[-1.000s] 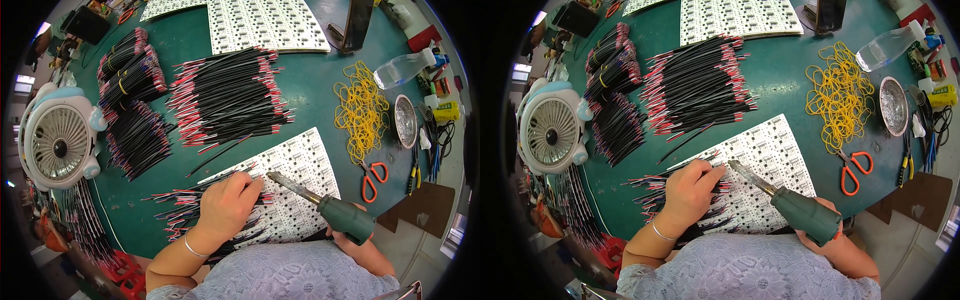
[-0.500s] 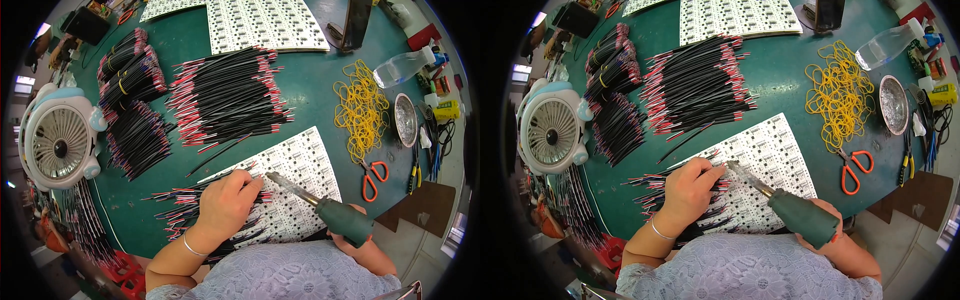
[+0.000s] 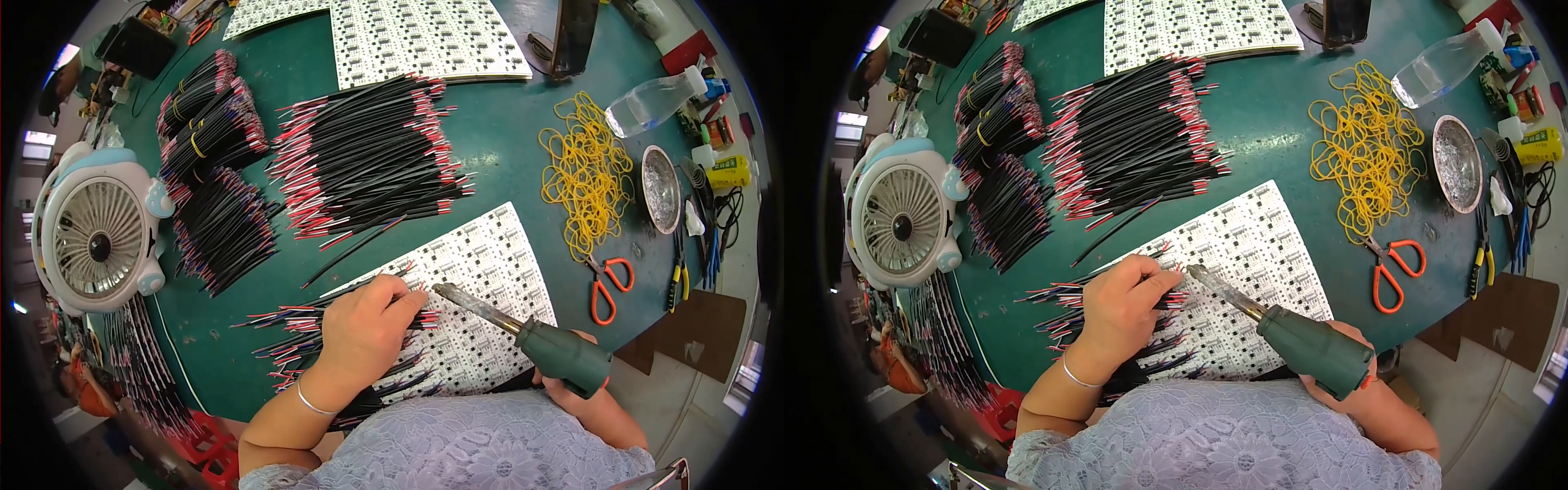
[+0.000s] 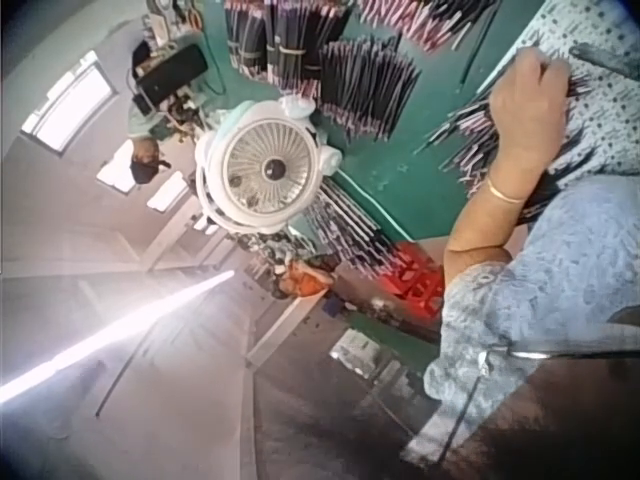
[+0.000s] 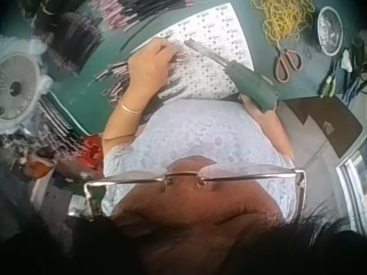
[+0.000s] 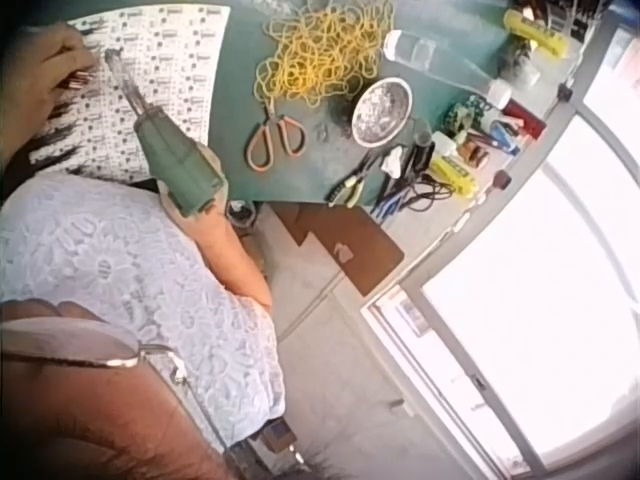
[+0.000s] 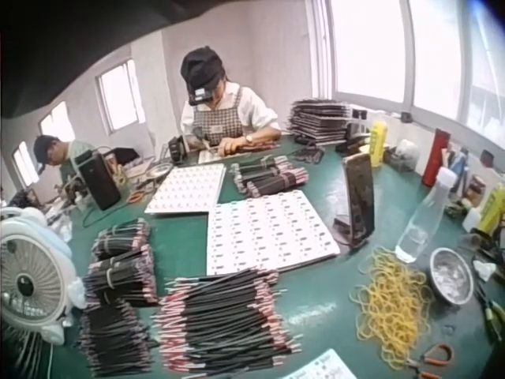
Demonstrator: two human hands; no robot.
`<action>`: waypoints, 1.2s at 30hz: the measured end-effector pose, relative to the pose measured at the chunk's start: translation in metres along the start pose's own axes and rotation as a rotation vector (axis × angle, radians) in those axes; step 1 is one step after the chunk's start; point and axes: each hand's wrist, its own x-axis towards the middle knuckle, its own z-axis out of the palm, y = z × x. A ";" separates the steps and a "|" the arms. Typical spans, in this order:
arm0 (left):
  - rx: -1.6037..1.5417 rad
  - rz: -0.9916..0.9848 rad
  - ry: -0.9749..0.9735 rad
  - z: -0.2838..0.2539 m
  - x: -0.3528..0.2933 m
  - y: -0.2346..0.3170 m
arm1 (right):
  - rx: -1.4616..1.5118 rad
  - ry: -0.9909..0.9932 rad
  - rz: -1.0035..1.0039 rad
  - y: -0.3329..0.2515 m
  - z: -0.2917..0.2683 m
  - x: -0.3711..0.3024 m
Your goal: The person positions wire ends onto circuit board panels and solders them in place using a soldering iron.
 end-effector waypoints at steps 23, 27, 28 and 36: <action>-0.070 0.062 -0.043 -0.010 -0.008 0.000 | 0.529 0.190 0.225 0.004 0.009 -0.021; -0.067 0.156 0.136 -0.031 -0.011 0.008 | 0.546 0.179 0.166 0.007 0.009 -0.020; -0.020 0.156 0.209 -0.040 -0.011 0.018 | 0.561 0.195 0.156 0.008 0.009 -0.022; 0.230 0.084 0.028 -0.015 -0.022 0.033 | 0.612 0.177 0.187 0.013 0.006 -0.026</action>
